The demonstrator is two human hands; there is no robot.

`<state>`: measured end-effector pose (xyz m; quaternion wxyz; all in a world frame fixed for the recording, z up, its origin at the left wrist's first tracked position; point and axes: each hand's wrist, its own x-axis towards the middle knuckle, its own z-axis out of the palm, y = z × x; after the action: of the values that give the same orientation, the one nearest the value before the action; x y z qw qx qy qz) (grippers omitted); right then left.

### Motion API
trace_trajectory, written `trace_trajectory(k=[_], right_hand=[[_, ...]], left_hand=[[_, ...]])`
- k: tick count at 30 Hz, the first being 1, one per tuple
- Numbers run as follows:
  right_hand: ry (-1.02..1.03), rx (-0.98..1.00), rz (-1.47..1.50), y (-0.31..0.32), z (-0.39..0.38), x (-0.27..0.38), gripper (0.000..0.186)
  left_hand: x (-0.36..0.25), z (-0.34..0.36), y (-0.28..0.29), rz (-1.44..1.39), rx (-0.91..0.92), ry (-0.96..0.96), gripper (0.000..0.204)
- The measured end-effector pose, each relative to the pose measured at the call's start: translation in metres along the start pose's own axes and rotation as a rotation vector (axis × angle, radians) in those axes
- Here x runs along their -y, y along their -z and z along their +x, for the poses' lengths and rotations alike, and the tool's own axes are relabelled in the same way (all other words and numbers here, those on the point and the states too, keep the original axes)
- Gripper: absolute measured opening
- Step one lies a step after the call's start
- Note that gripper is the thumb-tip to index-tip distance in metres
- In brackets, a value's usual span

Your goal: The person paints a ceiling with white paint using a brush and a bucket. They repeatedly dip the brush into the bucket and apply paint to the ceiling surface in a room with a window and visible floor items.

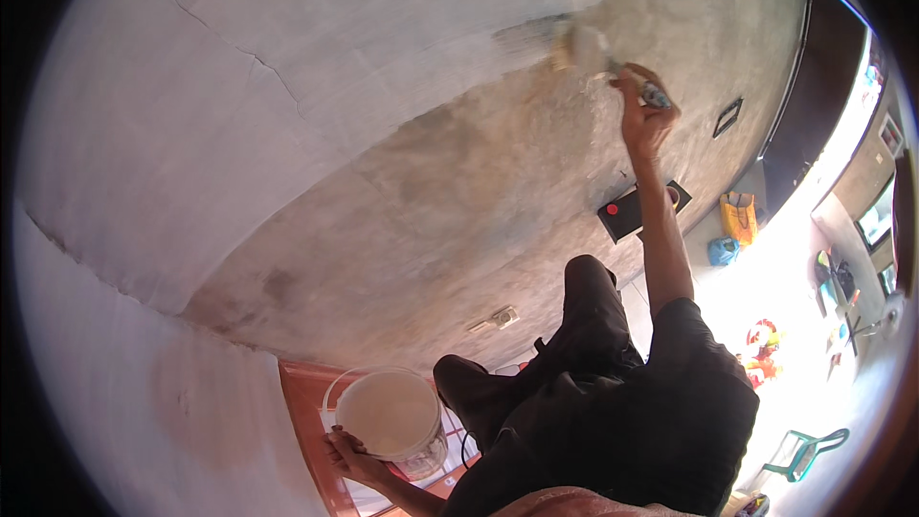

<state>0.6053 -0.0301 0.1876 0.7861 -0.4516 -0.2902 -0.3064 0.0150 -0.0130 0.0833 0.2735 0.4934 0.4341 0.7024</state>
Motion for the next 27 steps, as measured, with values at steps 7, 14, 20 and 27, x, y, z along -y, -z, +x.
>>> trace_trajectory(k=[7,14,20,27], right_hand=[[0.302,-0.031,-0.295,-0.031,-0.013,0.014,0.022],[0.063,0.295,0.183,-0.047,-0.03,0.087,0.021],[-0.082,-0.016,0.143,0.011,0.05,-0.022,0.013],[0.206,-0.085,-0.29,-0.002,0.044,-0.011,0.013]], left_hand=[[-0.011,0.002,-0.015,0.058,0.024,-0.008,0.036],[-0.028,0.002,-0.012,0.044,0.015,0.034,0.035],[-0.031,0.003,-0.012,0.03,0.032,0.012,0.03],[-0.011,0.009,-0.004,-0.036,0.084,-0.02,0.03]])
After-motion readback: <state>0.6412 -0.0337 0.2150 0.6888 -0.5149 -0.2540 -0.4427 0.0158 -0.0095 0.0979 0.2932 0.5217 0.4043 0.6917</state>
